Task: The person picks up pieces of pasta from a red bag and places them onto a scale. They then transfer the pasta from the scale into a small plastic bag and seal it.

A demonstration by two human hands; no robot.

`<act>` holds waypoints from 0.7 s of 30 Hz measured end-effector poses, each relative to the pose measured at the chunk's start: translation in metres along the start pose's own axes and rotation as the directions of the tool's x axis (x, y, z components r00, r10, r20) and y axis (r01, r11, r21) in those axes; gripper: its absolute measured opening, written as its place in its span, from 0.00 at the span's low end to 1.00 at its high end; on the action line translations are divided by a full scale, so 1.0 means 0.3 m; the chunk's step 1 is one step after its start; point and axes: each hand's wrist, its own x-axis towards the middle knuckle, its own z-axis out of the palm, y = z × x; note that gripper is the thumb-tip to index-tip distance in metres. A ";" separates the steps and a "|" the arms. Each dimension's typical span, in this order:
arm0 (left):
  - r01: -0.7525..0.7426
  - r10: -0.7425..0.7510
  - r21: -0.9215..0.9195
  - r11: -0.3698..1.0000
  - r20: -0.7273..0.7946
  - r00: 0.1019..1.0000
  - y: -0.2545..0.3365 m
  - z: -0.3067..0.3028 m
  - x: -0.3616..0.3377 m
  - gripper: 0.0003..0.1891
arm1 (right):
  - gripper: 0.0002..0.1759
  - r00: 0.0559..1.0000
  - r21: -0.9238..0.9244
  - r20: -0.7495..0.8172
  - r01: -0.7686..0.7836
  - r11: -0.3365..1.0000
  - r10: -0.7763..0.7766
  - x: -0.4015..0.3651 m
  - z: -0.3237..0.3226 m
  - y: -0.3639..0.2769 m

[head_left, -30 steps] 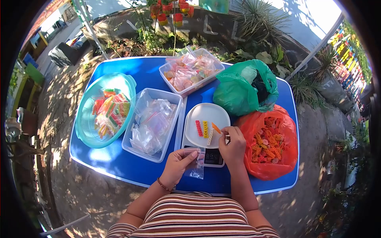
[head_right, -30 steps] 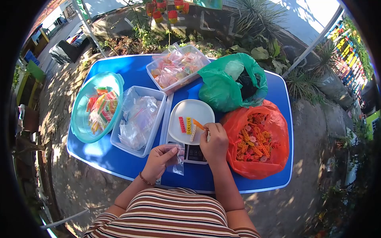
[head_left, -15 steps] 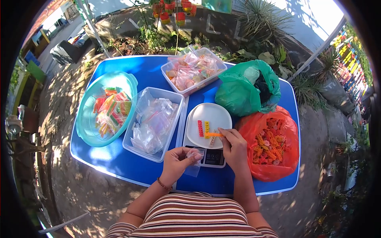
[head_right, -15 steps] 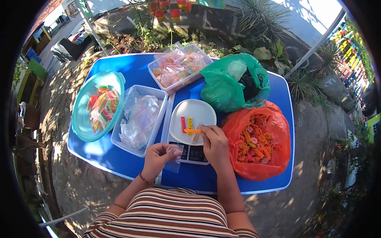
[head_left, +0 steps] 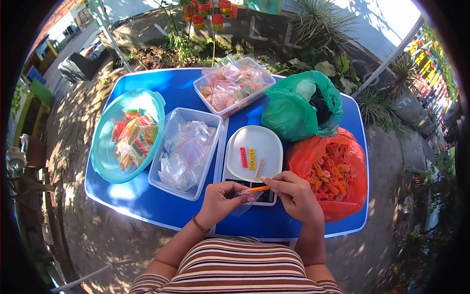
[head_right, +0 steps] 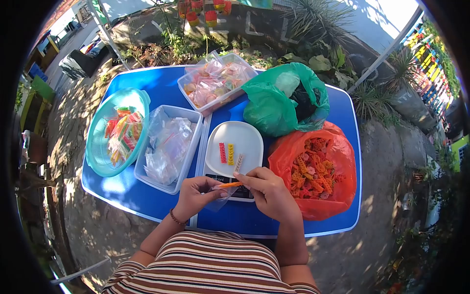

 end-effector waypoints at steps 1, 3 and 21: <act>0.007 -0.007 0.005 1.000 0.015 1.000 0.002 0.005 0.002 0.11 | 0.10 0.998 0.035 -0.062 -0.030 0.999 0.032 0.002 0.012 -0.008; 0.020 -0.020 0.015 1.000 0.044 0.999 0.008 0.013 0.003 0.11 | 0.10 0.979 0.111 -0.179 -0.081 0.991 0.100 0.003 0.033 -0.018; 0.036 -0.044 -0.354 0.935 -0.014 0.999 -0.017 0.054 -0.006 0.09 | 0.07 0.993 0.150 -0.116 0.035 0.988 -0.017 -0.014 0.087 0.019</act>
